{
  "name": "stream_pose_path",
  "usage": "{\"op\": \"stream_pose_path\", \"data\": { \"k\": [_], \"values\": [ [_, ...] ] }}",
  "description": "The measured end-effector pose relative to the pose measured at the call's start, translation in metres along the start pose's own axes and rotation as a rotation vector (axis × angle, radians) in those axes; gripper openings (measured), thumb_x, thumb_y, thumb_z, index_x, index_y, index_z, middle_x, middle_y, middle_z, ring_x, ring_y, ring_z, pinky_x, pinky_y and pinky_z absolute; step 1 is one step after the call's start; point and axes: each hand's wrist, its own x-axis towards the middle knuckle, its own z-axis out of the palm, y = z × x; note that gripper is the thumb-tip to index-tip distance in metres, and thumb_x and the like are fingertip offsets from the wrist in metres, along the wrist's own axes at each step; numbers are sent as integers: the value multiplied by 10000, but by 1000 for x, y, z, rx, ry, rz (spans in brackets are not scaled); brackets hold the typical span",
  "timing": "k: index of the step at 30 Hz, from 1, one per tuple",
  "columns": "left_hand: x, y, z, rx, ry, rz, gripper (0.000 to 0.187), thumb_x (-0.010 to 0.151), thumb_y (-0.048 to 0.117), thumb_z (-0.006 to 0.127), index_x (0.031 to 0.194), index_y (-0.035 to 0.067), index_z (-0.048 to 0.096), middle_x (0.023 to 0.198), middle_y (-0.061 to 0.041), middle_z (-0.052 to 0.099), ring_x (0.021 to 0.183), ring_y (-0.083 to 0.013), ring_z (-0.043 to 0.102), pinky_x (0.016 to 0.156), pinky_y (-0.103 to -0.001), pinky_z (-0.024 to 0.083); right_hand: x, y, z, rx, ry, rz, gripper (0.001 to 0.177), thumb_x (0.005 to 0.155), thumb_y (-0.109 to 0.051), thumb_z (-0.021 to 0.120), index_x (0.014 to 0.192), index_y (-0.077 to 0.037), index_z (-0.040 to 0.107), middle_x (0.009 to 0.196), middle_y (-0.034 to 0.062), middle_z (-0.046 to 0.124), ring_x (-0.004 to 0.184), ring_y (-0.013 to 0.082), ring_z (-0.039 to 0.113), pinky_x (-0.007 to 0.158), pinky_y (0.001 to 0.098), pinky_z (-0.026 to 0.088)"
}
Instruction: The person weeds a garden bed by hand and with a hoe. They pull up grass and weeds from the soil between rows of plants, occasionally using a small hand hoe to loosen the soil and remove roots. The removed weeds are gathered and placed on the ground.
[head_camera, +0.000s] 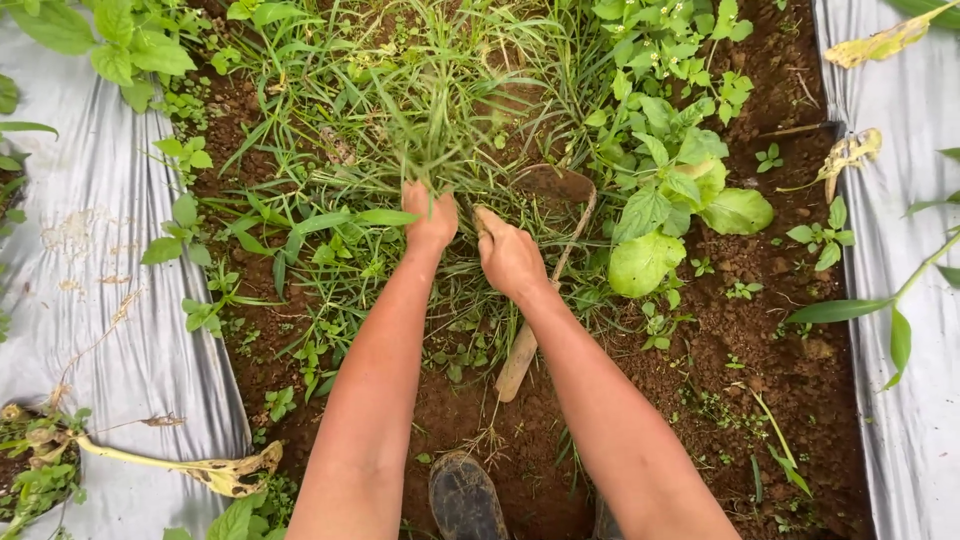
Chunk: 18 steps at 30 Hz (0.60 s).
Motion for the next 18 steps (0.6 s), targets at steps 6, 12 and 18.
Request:
{"op": "stream_pose_path", "data": {
  "k": [6, 12, 18],
  "values": [
    [-15, 0, 0, 342, 101, 21, 542, 1058, 87, 582, 1496, -168, 389, 1391, -333, 588, 1296, -359, 647, 1111, -488, 577, -22, -15, -16, 62, 27, 120, 461, 1063, -193, 419, 1514, -137, 499, 1312, 228, 676, 1123, 405, 702, 923, 554, 614],
    [96, -141, 36, -1662, 191, -249, 303, 1156, 129, 360, 1441, 27, 340, 1296, -105, 444, 974, -169, 459, 744, -318, 357, -35, -41, -18, 118, 94, 155, 465, 1022, -174, 468, 1466, -70, 556, 1342, 257, 652, 1263, 457, 609, 1028, 580, 539],
    [-7, -55, 12, -317, 222, -83, 634, 1107, 214, 614, 1582, -17, 263, 1617, -232, 384, 1512, -343, 412, 1287, -515, 448, -32, -39, -6, 43, 41, 136, 489, 1018, -177, 441, 1486, -67, 533, 1343, 269, 647, 1272, 457, 606, 1033, 587, 534]
  ]
}}
